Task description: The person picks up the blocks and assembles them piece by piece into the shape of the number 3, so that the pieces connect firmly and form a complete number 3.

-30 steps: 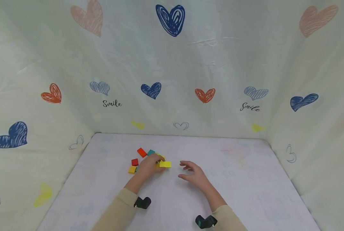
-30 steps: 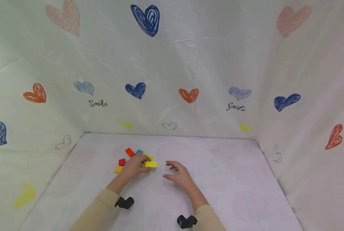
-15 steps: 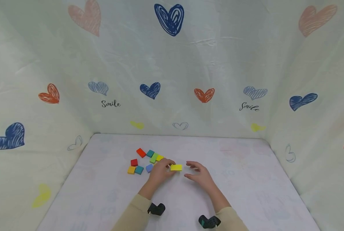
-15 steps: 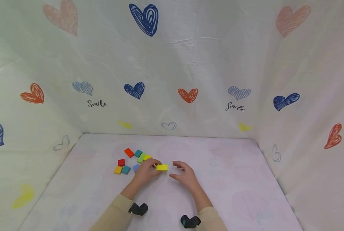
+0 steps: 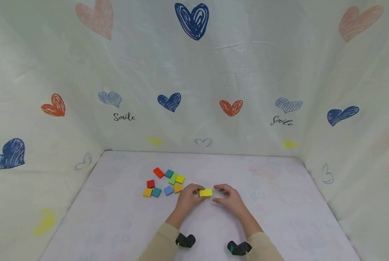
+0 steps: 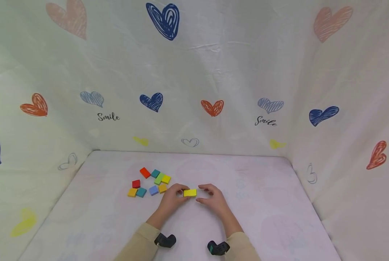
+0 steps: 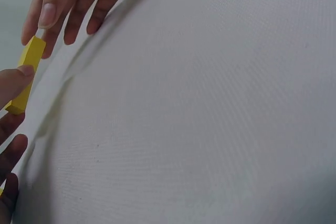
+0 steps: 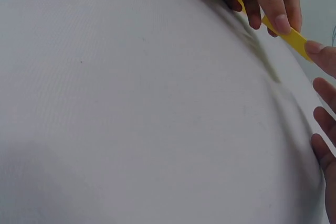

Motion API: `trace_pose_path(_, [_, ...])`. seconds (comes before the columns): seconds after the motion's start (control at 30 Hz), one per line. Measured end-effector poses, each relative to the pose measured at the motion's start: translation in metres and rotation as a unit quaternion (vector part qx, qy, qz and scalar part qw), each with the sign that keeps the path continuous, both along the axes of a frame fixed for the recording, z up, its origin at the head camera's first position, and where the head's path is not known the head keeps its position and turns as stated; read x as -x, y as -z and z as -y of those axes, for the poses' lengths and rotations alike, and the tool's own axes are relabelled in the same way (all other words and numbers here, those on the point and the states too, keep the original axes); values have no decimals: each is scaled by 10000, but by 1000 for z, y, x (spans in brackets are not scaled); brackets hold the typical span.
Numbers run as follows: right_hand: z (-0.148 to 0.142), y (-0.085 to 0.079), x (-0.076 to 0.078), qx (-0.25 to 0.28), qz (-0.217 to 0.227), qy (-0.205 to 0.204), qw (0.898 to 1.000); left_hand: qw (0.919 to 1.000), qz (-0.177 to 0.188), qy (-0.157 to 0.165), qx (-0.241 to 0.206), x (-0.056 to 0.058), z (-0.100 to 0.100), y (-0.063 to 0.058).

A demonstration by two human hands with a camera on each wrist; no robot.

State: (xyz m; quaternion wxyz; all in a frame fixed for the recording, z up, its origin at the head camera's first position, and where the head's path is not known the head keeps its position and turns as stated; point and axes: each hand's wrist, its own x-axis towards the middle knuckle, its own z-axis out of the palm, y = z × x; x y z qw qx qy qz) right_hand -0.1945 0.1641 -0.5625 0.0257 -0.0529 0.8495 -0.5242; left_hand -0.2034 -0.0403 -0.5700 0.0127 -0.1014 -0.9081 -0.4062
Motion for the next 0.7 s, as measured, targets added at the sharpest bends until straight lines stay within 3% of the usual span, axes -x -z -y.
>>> trace_pose_path(0.23, [-1,14,0,1,-58,-34,10000,9998,-150,-105,17,-5,-2,4])
trace_pose_path(0.7, [1,14,-1,-479,-295,-194,9982,9987,-338,-108,375,-9,-4,7])
